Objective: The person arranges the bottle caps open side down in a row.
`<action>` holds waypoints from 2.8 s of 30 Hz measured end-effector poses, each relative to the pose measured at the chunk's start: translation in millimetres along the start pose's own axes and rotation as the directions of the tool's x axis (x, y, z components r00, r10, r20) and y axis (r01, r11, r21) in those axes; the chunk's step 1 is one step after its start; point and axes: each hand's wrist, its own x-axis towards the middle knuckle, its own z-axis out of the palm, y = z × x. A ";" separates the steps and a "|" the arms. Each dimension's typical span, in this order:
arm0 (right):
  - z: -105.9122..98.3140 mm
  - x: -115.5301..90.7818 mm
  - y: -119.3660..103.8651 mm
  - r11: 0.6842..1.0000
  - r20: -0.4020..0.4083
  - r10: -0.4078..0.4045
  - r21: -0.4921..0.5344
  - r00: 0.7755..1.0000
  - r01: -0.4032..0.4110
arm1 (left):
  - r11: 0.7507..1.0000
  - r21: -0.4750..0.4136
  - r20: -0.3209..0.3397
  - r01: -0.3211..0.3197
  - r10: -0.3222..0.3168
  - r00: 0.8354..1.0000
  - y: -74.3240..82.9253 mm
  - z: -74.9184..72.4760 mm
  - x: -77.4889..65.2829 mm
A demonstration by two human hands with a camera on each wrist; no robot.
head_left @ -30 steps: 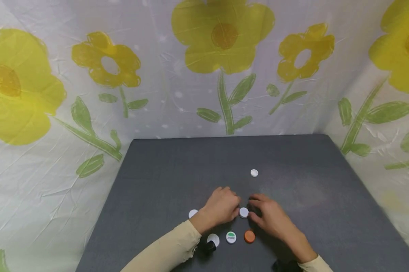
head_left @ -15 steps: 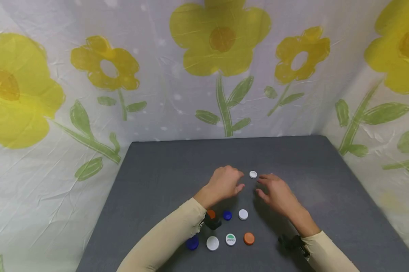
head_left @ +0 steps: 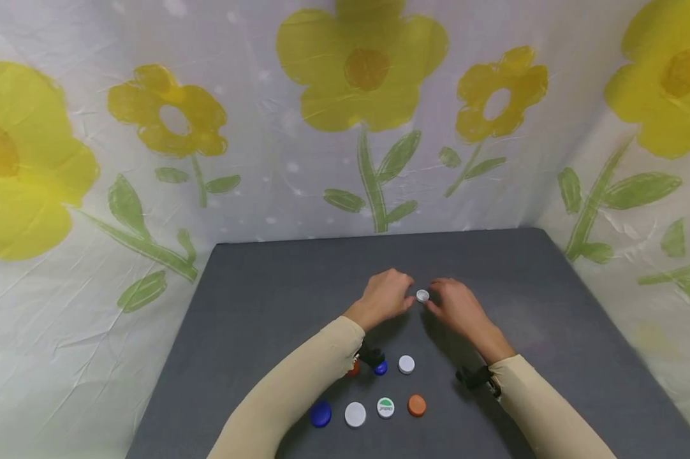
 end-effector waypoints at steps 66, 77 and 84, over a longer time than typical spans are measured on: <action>-45.5 -7.7 -54.2 0.998 -0.095 -0.030 0.060 0.995 0.036 | 0.987 0.121 -0.140 -0.108 0.125 0.982 8.4 -54.9 -39.4; -50.8 -17.9 -89.3 0.987 -0.152 -0.090 0.117 0.984 0.108 | 0.989 0.045 -0.290 -0.144 0.151 0.945 0.7 -73.0 -88.5; -47.0 -20.2 -103.2 0.976 -0.178 -0.132 0.148 0.975 0.159 | 0.986 -0.046 -0.365 -0.159 0.131 0.922 -5.7 -74.4 -111.5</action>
